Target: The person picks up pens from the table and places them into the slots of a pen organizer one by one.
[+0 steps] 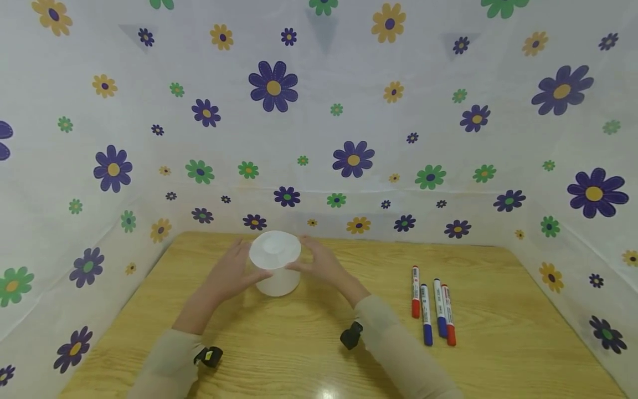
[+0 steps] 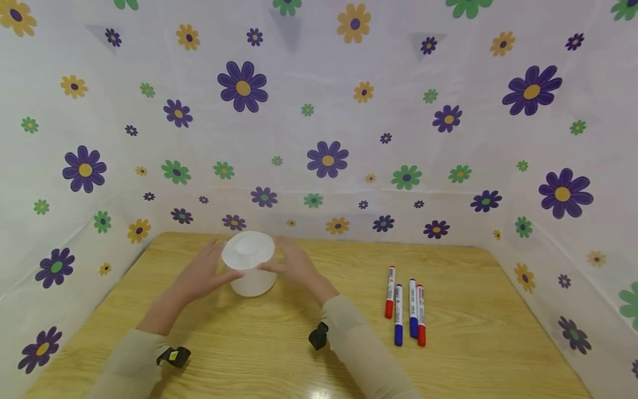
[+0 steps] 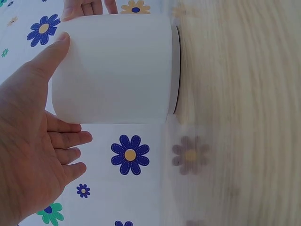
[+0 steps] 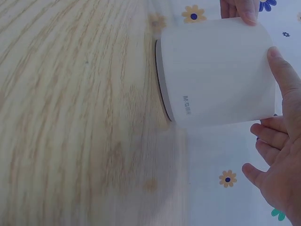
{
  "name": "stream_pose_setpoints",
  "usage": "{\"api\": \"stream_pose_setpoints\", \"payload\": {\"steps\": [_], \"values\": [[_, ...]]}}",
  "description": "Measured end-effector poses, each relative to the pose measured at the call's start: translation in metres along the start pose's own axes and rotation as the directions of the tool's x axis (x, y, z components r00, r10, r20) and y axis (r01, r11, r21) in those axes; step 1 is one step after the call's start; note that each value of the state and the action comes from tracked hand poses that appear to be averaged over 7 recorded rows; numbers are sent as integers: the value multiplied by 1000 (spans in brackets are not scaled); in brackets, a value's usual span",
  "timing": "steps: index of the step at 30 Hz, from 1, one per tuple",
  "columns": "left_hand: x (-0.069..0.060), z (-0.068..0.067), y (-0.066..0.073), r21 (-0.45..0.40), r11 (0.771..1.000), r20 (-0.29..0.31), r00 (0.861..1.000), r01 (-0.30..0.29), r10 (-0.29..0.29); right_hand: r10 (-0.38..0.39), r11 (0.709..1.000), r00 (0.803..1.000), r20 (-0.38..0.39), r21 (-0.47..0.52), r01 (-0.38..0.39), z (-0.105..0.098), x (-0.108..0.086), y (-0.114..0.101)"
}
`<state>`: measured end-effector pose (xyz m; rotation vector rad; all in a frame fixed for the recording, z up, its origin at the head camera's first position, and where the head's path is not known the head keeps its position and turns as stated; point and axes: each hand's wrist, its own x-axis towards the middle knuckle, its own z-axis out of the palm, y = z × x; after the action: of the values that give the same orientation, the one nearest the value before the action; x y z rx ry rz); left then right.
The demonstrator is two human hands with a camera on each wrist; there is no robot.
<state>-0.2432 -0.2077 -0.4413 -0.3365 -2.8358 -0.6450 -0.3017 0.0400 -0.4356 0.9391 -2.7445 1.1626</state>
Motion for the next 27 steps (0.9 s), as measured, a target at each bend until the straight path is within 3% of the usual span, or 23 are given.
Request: {"api": "stream_pose_setpoints", "payload": {"steps": [15, 27], "values": [[17, 12, 18, -66, 998, 28, 1000, -9, 11, 71, 997, 997, -22, 40, -70, -14, -8, 18], [33, 27, 35, -59, 998, 42, 999, -13, 15, 91, 996, 995, -50, 27, -90, -30, -20, 32]]}}
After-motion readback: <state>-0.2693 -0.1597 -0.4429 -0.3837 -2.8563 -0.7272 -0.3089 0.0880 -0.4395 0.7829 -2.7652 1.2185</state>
